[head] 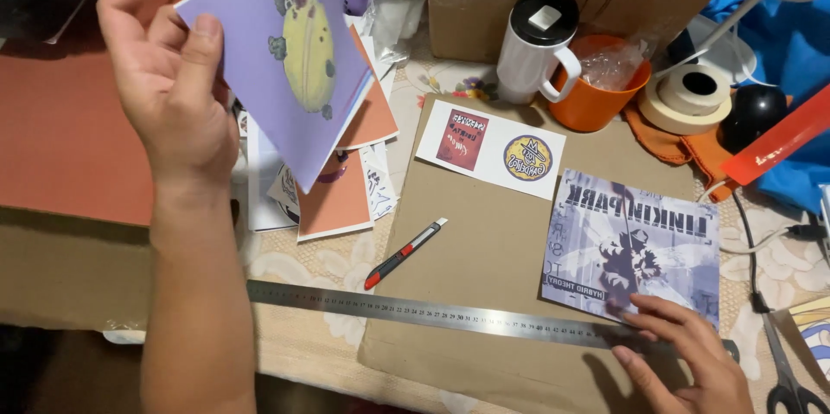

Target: The person uses a ruler and a utility knife to cut printed paper sheets on a cardboard surface. They align the ruler, score the paper, and remove the cut strips. The person handles multiple sheets with different printed designs, including a cartoon character and a band logo.

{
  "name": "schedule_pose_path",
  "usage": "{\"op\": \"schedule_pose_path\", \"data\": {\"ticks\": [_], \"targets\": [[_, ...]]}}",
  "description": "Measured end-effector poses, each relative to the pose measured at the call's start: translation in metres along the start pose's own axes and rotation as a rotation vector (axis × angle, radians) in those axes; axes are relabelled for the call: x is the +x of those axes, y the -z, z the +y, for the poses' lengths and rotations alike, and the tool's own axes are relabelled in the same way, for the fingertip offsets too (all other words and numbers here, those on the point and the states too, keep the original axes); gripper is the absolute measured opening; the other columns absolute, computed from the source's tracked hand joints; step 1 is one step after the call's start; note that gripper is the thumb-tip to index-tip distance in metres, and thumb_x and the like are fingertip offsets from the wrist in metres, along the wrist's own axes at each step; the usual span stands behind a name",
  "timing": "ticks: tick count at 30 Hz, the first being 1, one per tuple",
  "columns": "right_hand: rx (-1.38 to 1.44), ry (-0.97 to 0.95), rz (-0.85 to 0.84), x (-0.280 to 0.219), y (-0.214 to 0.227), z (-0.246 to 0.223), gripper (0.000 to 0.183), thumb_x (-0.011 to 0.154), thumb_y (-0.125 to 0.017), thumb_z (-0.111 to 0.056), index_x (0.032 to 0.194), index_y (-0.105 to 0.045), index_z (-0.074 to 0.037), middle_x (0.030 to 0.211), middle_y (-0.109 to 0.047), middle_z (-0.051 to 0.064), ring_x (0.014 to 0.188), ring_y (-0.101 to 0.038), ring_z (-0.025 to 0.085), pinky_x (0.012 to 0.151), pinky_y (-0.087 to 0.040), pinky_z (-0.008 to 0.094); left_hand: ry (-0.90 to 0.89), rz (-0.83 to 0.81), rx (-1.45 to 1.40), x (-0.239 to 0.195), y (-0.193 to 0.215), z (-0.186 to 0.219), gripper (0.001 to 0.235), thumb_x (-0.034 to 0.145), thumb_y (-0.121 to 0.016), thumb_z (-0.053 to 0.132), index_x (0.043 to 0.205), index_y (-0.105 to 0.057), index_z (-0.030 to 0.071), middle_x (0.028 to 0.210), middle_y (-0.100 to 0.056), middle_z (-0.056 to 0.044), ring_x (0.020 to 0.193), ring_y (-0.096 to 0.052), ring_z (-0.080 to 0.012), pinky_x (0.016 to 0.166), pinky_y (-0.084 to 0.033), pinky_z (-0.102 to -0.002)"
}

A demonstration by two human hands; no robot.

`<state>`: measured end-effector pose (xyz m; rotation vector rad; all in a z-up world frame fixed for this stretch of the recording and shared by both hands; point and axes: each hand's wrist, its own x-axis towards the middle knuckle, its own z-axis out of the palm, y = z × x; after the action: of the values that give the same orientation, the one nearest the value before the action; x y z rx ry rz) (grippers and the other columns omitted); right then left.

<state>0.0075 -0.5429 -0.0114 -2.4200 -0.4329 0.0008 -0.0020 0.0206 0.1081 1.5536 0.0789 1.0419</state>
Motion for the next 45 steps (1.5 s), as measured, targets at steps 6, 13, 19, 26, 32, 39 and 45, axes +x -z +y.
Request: {"op": "schedule_pose_path", "data": {"ticks": [6, 13, 19, 26, 32, 39, 45], "targets": [[0.217, 0.089, -0.084, 0.007, -0.013, -0.003, 0.040, 0.084, -0.089, -0.022, 0.123, -0.087, -0.013, 0.144, -0.082, 0.004, 0.123, -0.080, 0.018, 0.104, -0.065, 0.034, 0.145, -0.085, -0.214, -0.003, -0.029, 0.012, 0.049, 0.118, -0.069, 0.012, 0.162, -0.048, 0.010, 0.115, -0.070, -0.011, 0.102, -0.072, -0.0185, 0.096, -0.063, -0.033], [0.458, -0.229, -0.257, 0.024, -0.021, -0.045, 0.072, 0.084, -0.087, -0.022, 0.153, -0.068, -0.017, 0.153, -0.082, 0.001, 0.118, -0.085, 0.022, 0.111, -0.066, 0.039, 0.387, -0.189, -0.408, -0.043, -0.086, -0.030, 0.050, 0.113, -0.069, 0.009, 0.157, -0.047, 0.008, 0.112, -0.070, -0.005, 0.100, -0.075, -0.0216, 0.090, -0.067, -0.038], [1.074, -0.011, -0.191, 0.015, -0.053, -0.004, 0.089, 0.090, -0.085, -0.037, 0.160, -0.041, -0.004, 0.142, -0.075, 0.023, 0.119, -0.078, 0.028, 0.098, -0.062, 0.042, 0.632, -0.237, -0.363, -0.121, -0.145, -0.065, 0.043, 0.109, -0.073, 0.011, 0.149, -0.059, 0.013, 0.096, -0.066, 0.002, 0.076, -0.064, -0.0088, 0.068, -0.054, -0.024], [1.135, -0.804, -0.001, -0.016, -0.033, -0.008, 0.079, 0.080, -0.065, -0.027, 0.157, -0.057, -0.012, 0.103, -0.074, 0.030, 0.090, -0.071, 0.050, 0.077, -0.051, 0.061, 0.879, -0.315, -0.151, -0.199, -0.161, -0.064, 0.045, 0.107, -0.073, 0.019, 0.150, -0.060, 0.015, 0.104, -0.069, -0.005, 0.085, -0.069, -0.0134, 0.075, -0.056, -0.028], [1.061, -0.967, 0.043, -0.017, -0.019, -0.035, 0.068, 0.101, -0.049, 0.023, 0.166, -0.053, 0.002, 0.122, -0.072, 0.048, 0.111, -0.068, 0.061, 0.110, -0.051, 0.070, 0.910, -0.468, -0.091, -0.209, -0.153, -0.043, 0.063, 0.101, -0.079, 0.028, 0.158, -0.054, 0.017, 0.112, -0.064, -0.005, 0.089, -0.063, -0.0106, 0.083, -0.051, -0.025], [1.092, -0.805, 0.218, -0.028, -0.024, -0.006, 0.066, 0.100, -0.056, 0.020, 0.164, -0.051, 0.005, 0.124, -0.075, 0.049, 0.103, -0.071, 0.055, 0.099, -0.055, 0.062, 1.012, -0.900, -0.123, -0.203, -0.142, -0.013, 0.047, 0.100, -0.080, 0.023, 0.142, -0.064, 0.009, 0.125, -0.083, -0.013, 0.105, -0.085, -0.0215, 0.085, -0.076, -0.036], [0.987, -0.658, 0.220, -0.020, -0.012, -0.012, 0.083, 0.097, -0.061, 0.012, 0.176, -0.040, -0.001, 0.127, -0.079, 0.041, 0.094, -0.075, 0.050, 0.084, -0.063, 0.064, 0.930, -0.853, -0.183, -0.203, -0.141, -0.005, 0.035, 0.103, -0.078, 0.016, 0.136, -0.069, 0.008, 0.120, -0.088, -0.009, 0.099, -0.080, -0.0139, 0.087, -0.068, -0.030]]}}
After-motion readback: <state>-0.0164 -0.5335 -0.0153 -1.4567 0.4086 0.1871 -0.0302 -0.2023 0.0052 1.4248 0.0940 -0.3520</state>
